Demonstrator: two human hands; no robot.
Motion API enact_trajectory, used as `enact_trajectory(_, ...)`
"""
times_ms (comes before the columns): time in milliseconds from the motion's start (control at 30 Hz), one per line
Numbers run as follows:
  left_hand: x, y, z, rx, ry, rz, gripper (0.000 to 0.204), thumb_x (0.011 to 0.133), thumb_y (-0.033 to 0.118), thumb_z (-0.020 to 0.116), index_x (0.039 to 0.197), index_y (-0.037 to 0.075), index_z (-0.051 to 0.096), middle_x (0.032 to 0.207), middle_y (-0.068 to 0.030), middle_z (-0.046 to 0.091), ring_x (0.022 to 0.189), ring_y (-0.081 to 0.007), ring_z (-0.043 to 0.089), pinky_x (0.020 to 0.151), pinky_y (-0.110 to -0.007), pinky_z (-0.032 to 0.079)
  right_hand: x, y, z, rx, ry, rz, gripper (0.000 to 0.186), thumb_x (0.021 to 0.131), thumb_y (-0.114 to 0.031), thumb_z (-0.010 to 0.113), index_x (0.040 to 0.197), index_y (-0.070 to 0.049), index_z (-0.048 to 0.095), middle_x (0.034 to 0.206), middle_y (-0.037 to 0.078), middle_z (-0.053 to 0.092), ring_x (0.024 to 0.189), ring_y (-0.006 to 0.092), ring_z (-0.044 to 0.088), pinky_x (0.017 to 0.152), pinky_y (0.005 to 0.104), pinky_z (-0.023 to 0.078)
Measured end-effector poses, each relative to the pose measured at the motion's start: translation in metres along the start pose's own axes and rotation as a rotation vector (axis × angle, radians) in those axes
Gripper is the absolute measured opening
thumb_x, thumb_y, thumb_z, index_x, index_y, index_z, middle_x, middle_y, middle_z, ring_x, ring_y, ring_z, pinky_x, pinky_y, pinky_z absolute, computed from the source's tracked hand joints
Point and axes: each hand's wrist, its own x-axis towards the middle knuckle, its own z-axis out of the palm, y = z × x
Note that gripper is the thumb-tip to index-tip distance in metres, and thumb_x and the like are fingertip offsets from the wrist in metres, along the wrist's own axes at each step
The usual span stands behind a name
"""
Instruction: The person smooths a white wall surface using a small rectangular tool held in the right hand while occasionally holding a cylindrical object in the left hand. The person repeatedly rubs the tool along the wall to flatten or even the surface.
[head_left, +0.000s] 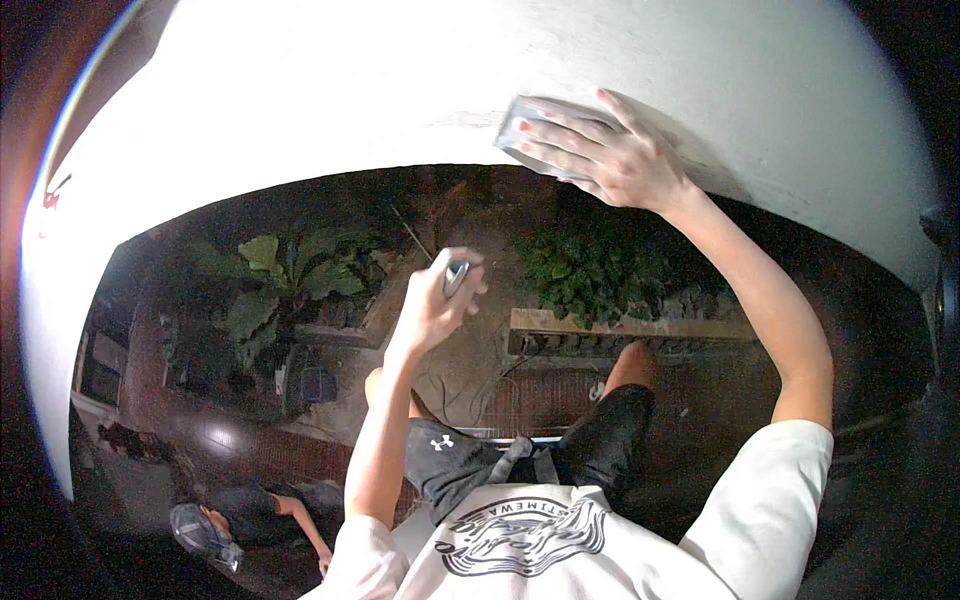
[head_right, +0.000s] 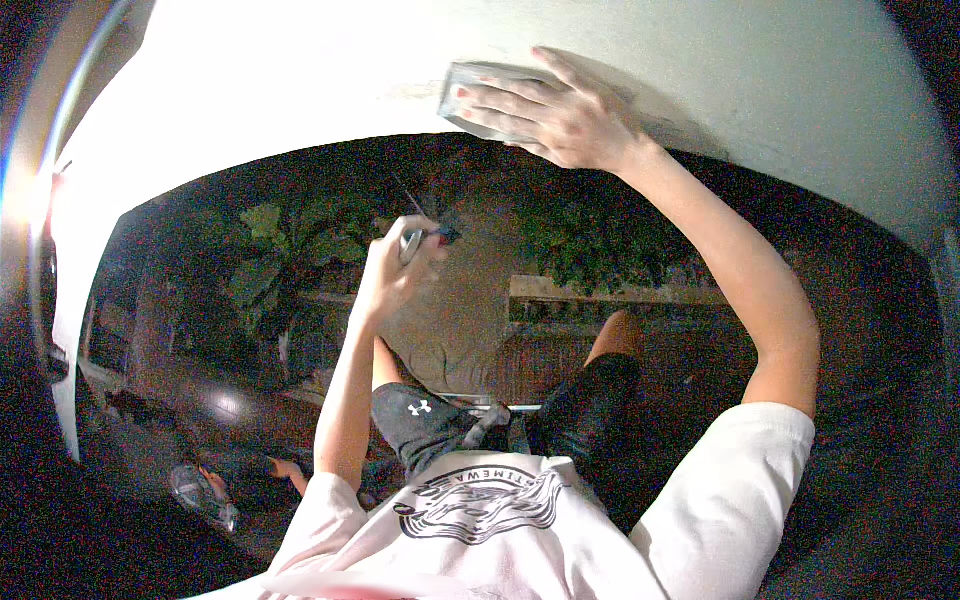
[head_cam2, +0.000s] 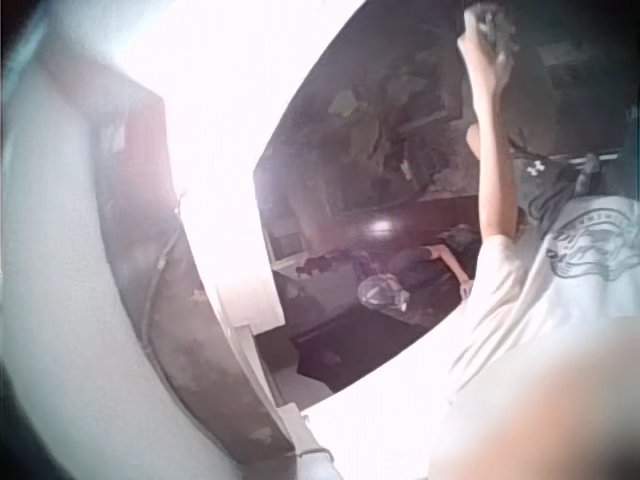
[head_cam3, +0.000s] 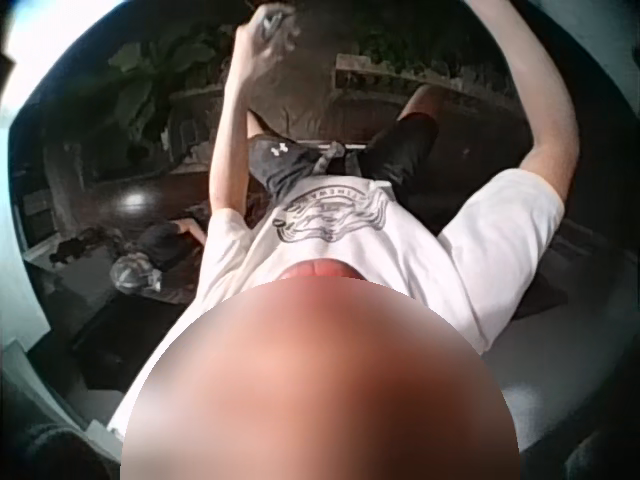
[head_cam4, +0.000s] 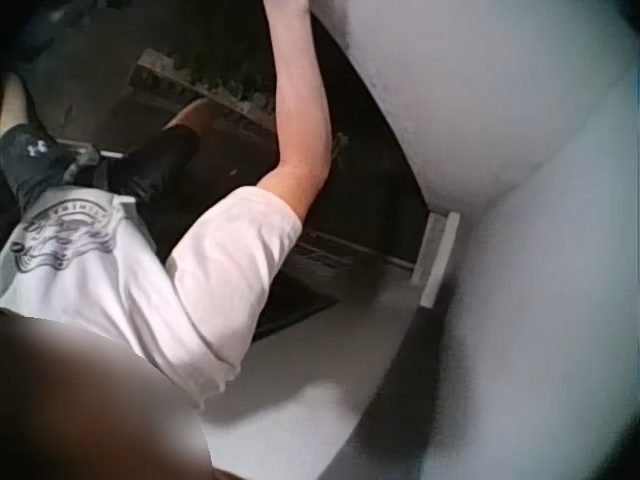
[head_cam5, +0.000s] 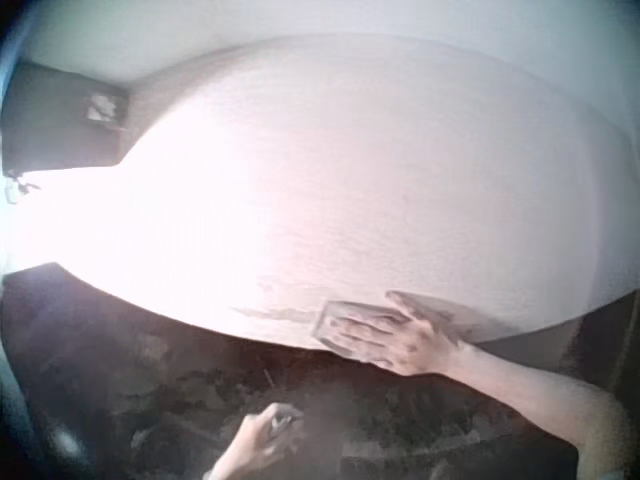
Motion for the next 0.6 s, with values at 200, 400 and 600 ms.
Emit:
enact_trajectory(200,-0.055,-0.01,0.049,-0.075,-0.15,-0.131,0.018,0.093,0.007,0.057,0.11,0.003,0.057,0.074,-0.0056,0.07,0.054,-0.0072,0.06,0.049,-0.025,0.049,-0.124,0.027,-0.019,-0.13,-0.148,0.136,0.06,0.089,-0.038,0.051,0.146,-0.038,0.033,0.155,-0.013,0.029,0.142,0.0099,0.027,0.12,0.0499,0.008)
enact_trajectory(400,-0.073,-0.003,0.088,-0.169,-0.207,-0.098,0.022,0.087,0.003,0.058,0.109,0.004,0.059,0.076,-0.0055,0.069,0.063,-0.0066,0.06,0.059,-0.024,0.047,-0.181,0.024,-0.049,-0.105,-0.169,0.389,0.068,0.083,-0.032,0.061,0.146,-0.039,0.035,0.155,-0.013,0.028,0.143,0.0139,0.026,0.119,0.0521,0.01)
enact_trajectory(600,-0.051,0.008,0.11,-0.065,0.042,0.036,0.019,0.084,0.0,0.06,0.102,0.003,0.063,0.087,-0.0108,0.07,0.078,-0.0184,0.067,0.072,-0.027,0.051,-0.141,0.007,-0.03,-0.066,-0.156,0.339,0.067,0.082,-0.029,0.061,0.145,-0.035,0.038,0.155,-0.012,0.028,0.143,0.0143,0.025,0.118,0.0534,0.013)
